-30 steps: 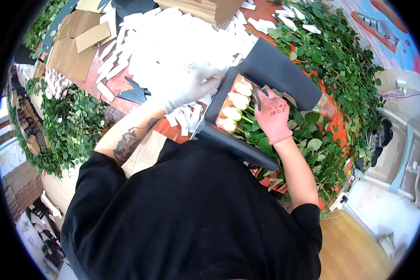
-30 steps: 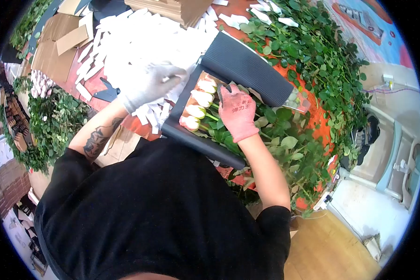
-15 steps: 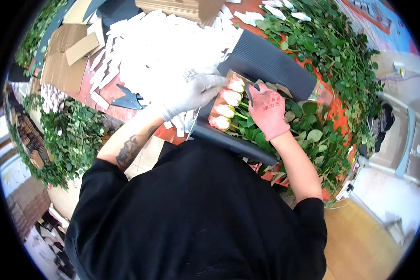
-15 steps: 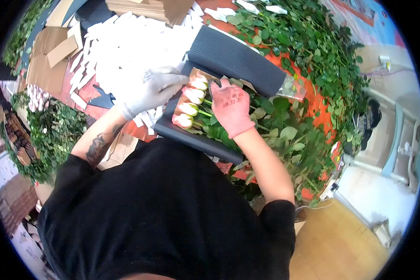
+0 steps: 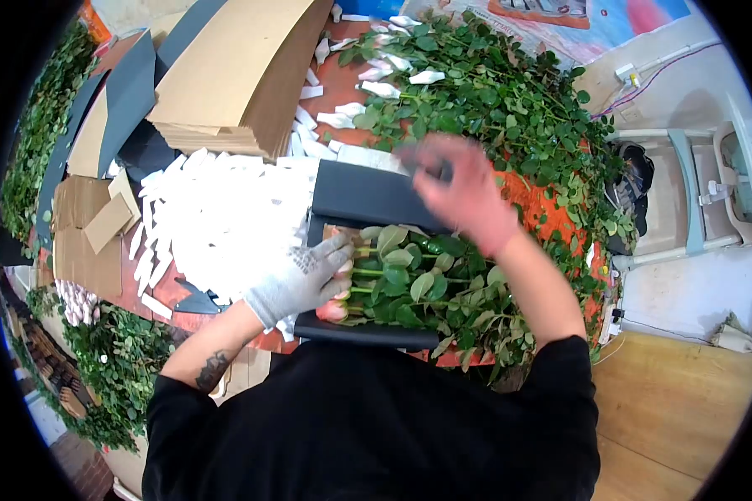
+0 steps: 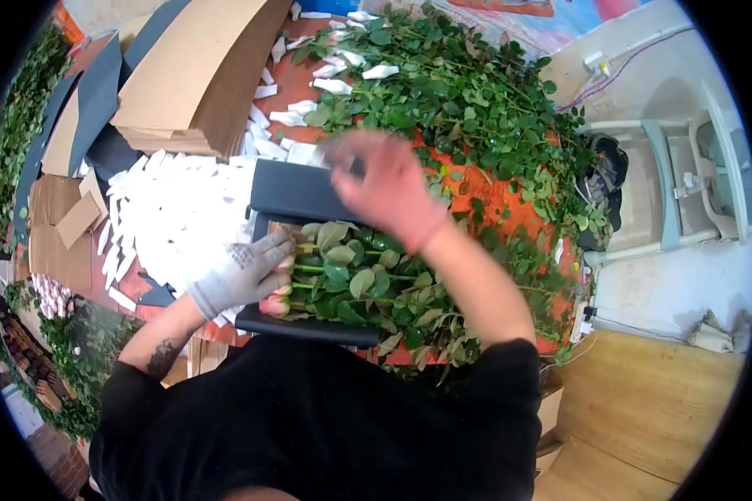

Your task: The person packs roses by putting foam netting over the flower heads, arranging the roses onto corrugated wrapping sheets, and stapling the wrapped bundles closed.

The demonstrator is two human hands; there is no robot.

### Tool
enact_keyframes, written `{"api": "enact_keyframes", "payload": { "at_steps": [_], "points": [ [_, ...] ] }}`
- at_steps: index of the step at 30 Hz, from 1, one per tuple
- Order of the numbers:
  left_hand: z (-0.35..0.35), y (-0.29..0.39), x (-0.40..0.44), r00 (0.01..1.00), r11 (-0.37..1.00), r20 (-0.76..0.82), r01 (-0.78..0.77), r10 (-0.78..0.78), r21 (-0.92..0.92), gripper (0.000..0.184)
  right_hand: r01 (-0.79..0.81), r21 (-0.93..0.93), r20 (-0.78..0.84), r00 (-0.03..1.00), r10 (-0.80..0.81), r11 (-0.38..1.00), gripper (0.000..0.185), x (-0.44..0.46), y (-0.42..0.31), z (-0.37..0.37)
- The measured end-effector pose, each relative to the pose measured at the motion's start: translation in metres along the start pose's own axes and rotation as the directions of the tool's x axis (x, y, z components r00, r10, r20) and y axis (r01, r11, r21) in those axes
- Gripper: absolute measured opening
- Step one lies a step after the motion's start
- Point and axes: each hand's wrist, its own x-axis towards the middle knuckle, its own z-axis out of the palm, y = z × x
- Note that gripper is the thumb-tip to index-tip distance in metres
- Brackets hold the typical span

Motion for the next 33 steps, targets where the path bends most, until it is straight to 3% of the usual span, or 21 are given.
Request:
{"api": "enact_keyframes", "payload": {
  "at_steps": [2,4,6,8,9,10,11,12,15,17,18,20,21,23,24,26,28,29,31,32,33],
  "points": [
    [-0.003,0.004,0.000,0.999,0.999,0.043,0.032,-0.033,0.008,0.049,-0.170,-0.032,-0.021,0.985,0.170,0.985,0.030,0.046,0.057,-0.008],
    [-0.004,0.004,-0.003,0.996,0.989,0.067,0.049,-0.059,0.143,0.054,-0.120,-0.396,0.039,0.988,0.148,0.910,0.027,0.072,0.141,0.015],
    [-0.005,0.005,-0.004,0.991,0.989,0.088,0.090,-0.101,0.115,0.054,0.168,-0.748,0.415,0.874,0.253,0.642,0.030,0.072,0.198,0.045],
    [-0.009,0.006,-0.002,0.986,0.987,0.109,0.115,-0.126,0.108,0.054,0.314,-0.820,0.472,0.844,0.255,0.479,0.043,0.063,0.212,0.059],
    [-0.005,0.003,-0.004,0.994,0.992,0.049,0.097,-0.101,0.075,0.054,0.335,-0.812,0.475,0.855,0.207,0.479,0.046,0.062,0.218,0.060],
    [-0.007,0.004,0.001,0.997,0.996,0.040,0.062,-0.064,0.071,0.054,0.309,-0.847,0.356,0.934,0.028,0.433,0.047,0.054,0.241,0.071],
    [-0.014,0.009,0.003,0.991,0.994,0.076,0.103,-0.107,0.046,0.054,0.326,-0.822,0.353,0.935,-0.032,0.467,0.049,0.053,0.256,0.073],
    [-0.015,0.011,0.004,0.981,0.988,0.120,0.149,-0.152,0.026,0.054,0.293,-0.828,0.386,0.916,0.108,0.478,0.033,0.059,0.239,0.066],
    [-0.011,0.008,0.006,0.986,0.992,0.111,0.120,-0.125,0.050,0.054,0.302,-0.829,0.358,0.933,0.032,0.471,0.032,0.057,0.257,0.063],
    [-0.011,0.007,0.007,0.980,0.988,0.136,0.139,-0.147,0.067,0.054,0.172,-0.838,0.229,0.972,0.049,0.517,0.030,0.070,0.242,0.044],
    [-0.011,0.006,0.007,0.979,0.988,0.141,0.138,-0.147,0.069,0.054,0.147,-0.858,0.144,0.989,-0.045,0.493,0.028,0.076,0.251,0.035],
    [-0.010,0.005,0.007,0.984,0.991,0.125,0.122,-0.128,0.059,0.054,-0.066,-0.812,-0.012,0.995,0.096,0.580,0.028,0.089,0.230,-0.003],
    [-0.010,0.005,0.008,0.984,0.991,0.127,0.117,-0.124,0.060,0.054,-0.073,-0.838,-0.115,0.992,-0.043,0.541,0.030,0.090,0.225,-0.023],
    [-0.011,0.004,0.008,0.991,0.993,0.095,0.086,-0.094,0.084,0.054,-0.219,-0.847,-0.324,0.935,-0.142,0.484,0.031,0.091,0.223,-0.060],
    [-0.010,0.004,0.008,0.991,0.992,0.092,0.091,-0.099,0.081,0.054,-0.235,-0.796,-0.414,0.883,-0.220,0.558,0.029,0.091,0.212,-0.085],
    [-0.010,0.005,0.006,0.980,0.989,0.140,0.137,-0.143,0.045,0.052,-0.405,-0.672,-0.643,0.734,-0.218,0.619,0.023,0.087,0.208,-0.112],
    [-0.011,0.008,0.003,0.948,0.972,0.230,0.233,-0.222,-0.024,0.051,-0.290,-0.677,-0.476,0.874,-0.101,0.677,0.024,0.081,0.195,-0.133],
    [-0.007,0.006,0.002,0.959,0.980,0.203,0.198,-0.196,0.011,0.052,-0.290,-0.677,-0.478,0.872,-0.105,0.676,0.024,0.076,0.197,-0.131],
    [-0.007,0.005,0.004,0.961,0.982,0.204,0.181,-0.187,0.046,0.053,-0.202,-0.664,-0.091,0.977,0.190,0.720,0.024,0.064,0.206,-0.125],
    [-0.007,0.006,0.004,0.965,0.983,0.190,0.177,-0.183,0.050,0.053,-0.299,-0.606,-0.074,0.944,0.322,0.737,0.024,0.060,0.207,-0.122],
    [-0.006,0.005,0.004,0.963,0.983,0.197,0.177,-0.183,0.045,0.053,-0.378,-0.489,-0.171,0.925,0.338,0.786,0.024,0.056,0.222,-0.115]
  ]
}}
